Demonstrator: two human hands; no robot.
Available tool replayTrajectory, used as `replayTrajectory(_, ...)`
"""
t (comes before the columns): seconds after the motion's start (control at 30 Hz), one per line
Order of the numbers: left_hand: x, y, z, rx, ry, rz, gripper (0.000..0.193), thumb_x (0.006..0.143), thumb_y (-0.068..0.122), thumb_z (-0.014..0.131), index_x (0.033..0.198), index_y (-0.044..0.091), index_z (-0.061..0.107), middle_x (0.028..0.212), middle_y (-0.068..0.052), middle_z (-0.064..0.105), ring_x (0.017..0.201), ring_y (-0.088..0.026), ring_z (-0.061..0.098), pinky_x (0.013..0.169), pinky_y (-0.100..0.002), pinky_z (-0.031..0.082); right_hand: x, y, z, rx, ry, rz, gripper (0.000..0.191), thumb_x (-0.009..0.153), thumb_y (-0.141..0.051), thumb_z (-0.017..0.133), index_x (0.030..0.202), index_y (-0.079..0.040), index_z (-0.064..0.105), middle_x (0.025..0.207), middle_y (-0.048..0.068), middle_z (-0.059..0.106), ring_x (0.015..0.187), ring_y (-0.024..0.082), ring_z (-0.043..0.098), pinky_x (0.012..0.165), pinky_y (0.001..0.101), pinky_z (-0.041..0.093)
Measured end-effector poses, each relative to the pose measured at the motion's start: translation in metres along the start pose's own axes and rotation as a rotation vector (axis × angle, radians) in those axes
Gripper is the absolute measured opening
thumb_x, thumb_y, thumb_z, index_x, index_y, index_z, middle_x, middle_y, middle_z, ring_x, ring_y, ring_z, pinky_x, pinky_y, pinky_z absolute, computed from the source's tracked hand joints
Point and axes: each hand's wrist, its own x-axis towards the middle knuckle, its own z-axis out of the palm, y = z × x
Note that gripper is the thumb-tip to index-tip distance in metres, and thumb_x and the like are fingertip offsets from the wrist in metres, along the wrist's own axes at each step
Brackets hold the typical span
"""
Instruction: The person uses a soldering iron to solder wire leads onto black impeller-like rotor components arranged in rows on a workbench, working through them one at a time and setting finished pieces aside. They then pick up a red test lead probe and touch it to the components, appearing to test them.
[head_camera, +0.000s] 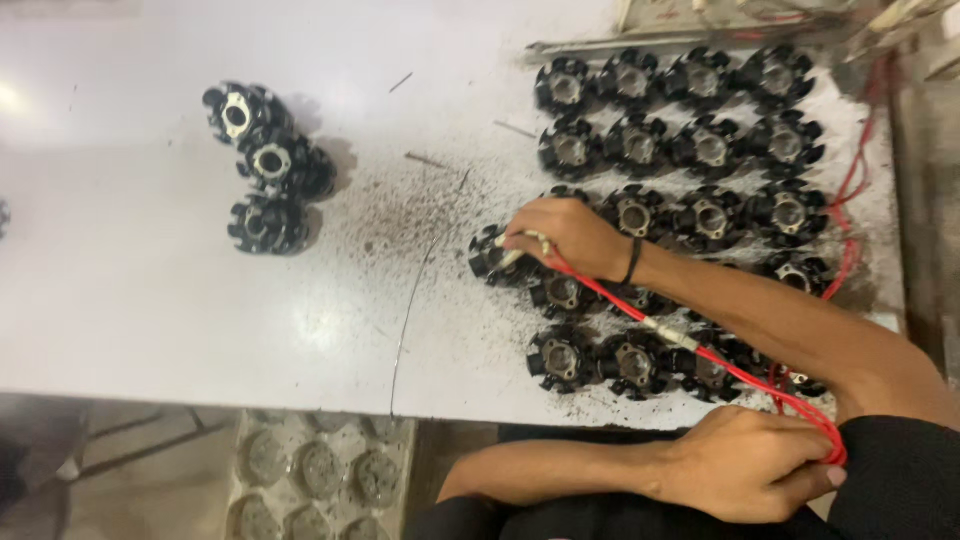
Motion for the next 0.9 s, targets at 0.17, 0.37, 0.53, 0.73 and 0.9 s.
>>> replayTrajectory(0.17, 0.004, 0.010, -0.009, 0.015, -0.075, 0.016, 0.031, 0.111, 0.031, 0.059, 0.096, 0.005, 0.065, 0.093, -0.010, 0.070, 0.089, -0.028, 0.072, 0.078, -0.037, 0.059, -0.003, -0.005, 0.000, 0.002, -0.005, 0.018, 0.018, 0.098, -0.020, 0.071, 0.096, -0.002, 0.071, 0.093, 0.012, 0.074, 0.082, 0.030, 0.071, 0.073, 0.0395, 0.056)
replayTrajectory(0.37, 0.007, 0.033, -0.012, -0.058, -0.052, 0.037, 0.024, 0.109, 0.027, 0.057, 0.103, 0.004, 0.065, 0.098, -0.012, 0.069, 0.087, -0.030, 0.071, 0.076, -0.038, 0.058, -0.023, -0.012, -0.049, -0.013, -0.079, 0.152, 0.021, 0.103, -0.023, 0.062, 0.107, -0.005, 0.071, 0.097, 0.011, 0.073, 0.082, 0.023, 0.071, 0.070, 0.0356, 0.058)
replayTrajectory(0.53, 0.021, 0.043, -0.029, -0.223, 0.089, 0.039, 0.020, 0.120, 0.023, 0.054, 0.120, 0.006, 0.064, 0.097, -0.010, 0.068, 0.087, -0.022, 0.071, 0.081, -0.030, 0.058, -0.138, -0.017, -0.171, -0.005, -0.154, 0.718, 0.040, 0.087, -0.010, 0.065, 0.126, -0.015, 0.069, 0.101, 0.003, 0.076, 0.080, 0.017, 0.070, 0.066, 0.0332, 0.056)
replayTrajectory(0.73, 0.057, 0.063, -0.062, -0.379, 0.232, -0.013, 0.022, 0.119, 0.022, 0.053, 0.118, 0.003, 0.066, 0.087, -0.008, 0.068, 0.079, -0.014, 0.067, 0.076, -0.028, 0.056, -0.267, -0.055, -0.196, 0.055, -0.251, 0.436, 0.067, 0.073, -0.023, 0.084, 0.135, -0.008, 0.065, 0.142, 0.010, 0.061, 0.126, 0.030, 0.055, 0.084, 0.0394, 0.051)
replayTrajectory(0.9, 0.074, 0.077, -0.082, -0.167, 0.177, 0.085, 0.027, 0.113, 0.028, 0.059, 0.124, 0.005, 0.064, 0.088, -0.010, 0.068, 0.076, -0.017, 0.068, 0.073, -0.030, 0.056, -0.282, -0.057, -0.190, 0.240, -0.045, 0.727, 0.047, 0.081, -0.019, 0.080, 0.126, -0.010, 0.068, 0.109, 0.007, 0.067, 0.096, 0.022, 0.068, 0.084, 0.0366, 0.061)
